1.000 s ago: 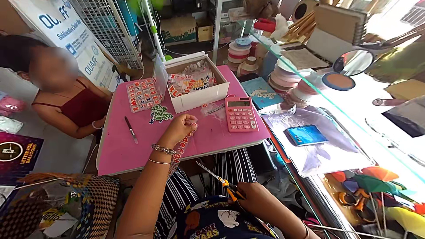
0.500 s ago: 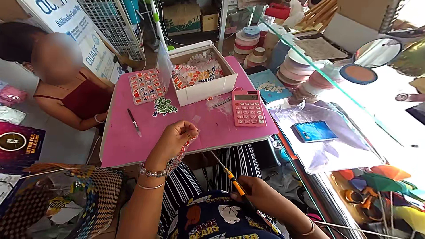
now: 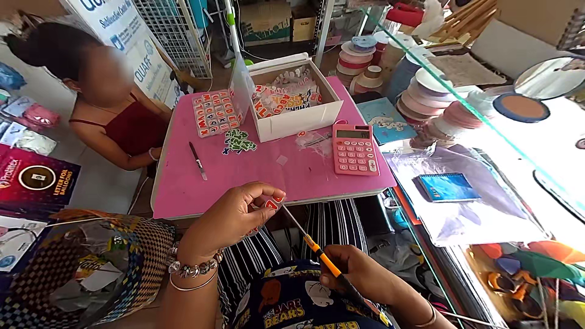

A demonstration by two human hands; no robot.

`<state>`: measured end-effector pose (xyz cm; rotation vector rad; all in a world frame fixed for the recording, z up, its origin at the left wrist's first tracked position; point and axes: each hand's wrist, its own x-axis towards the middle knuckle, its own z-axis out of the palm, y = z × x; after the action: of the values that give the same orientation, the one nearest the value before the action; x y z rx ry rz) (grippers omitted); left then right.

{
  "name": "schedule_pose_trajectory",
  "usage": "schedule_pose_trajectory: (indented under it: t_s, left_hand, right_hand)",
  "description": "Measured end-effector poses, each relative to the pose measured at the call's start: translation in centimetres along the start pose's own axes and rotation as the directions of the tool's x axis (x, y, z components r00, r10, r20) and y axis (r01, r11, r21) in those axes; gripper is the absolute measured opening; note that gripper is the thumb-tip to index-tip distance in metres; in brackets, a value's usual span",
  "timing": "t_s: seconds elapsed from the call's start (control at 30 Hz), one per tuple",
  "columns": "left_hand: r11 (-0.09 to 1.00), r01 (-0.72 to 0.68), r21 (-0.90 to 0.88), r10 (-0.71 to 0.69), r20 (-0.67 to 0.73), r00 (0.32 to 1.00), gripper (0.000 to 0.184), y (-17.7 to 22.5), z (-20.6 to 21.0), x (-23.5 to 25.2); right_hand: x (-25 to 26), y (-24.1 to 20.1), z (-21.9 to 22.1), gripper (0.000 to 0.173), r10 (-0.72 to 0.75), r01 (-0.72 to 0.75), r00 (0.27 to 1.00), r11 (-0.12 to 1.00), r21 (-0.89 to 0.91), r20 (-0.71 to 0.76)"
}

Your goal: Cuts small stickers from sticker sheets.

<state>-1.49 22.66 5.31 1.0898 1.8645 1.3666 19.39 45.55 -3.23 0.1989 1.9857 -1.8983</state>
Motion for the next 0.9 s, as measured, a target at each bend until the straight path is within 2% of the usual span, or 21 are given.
schedule_pose_trajectory:
  t_s: [0.2, 0.43, 0.9]
  left_hand:
    - [0.999, 0.010, 0.040, -0.012, 0.040, 0.999, 0.027, 0.11, 0.17, -0.21]
    - [1.000, -0.006, -0.002, 0.006, 0.096, 0.995, 0.028, 0.07, 0.30, -0.59]
    - [0.999, -0.032, -0.005, 0.033, 0.102, 0.994, 0.027, -0.03, 0.33, -0.79]
  right_hand:
    - [-0.18, 0.16, 0.23, 0.034, -0.006, 0.006, 1.000, 1.000, -0.016, -0.014]
    - [-0.11, -0.01, 0.53, 0.032, -0.029, 0.029, 0.999, 0.999, -0.023, -0.013]
    - [-0.26, 0.26, 0.52, 0.032, -0.046, 0.045, 0.999, 0.998, -0.047, -0.014]
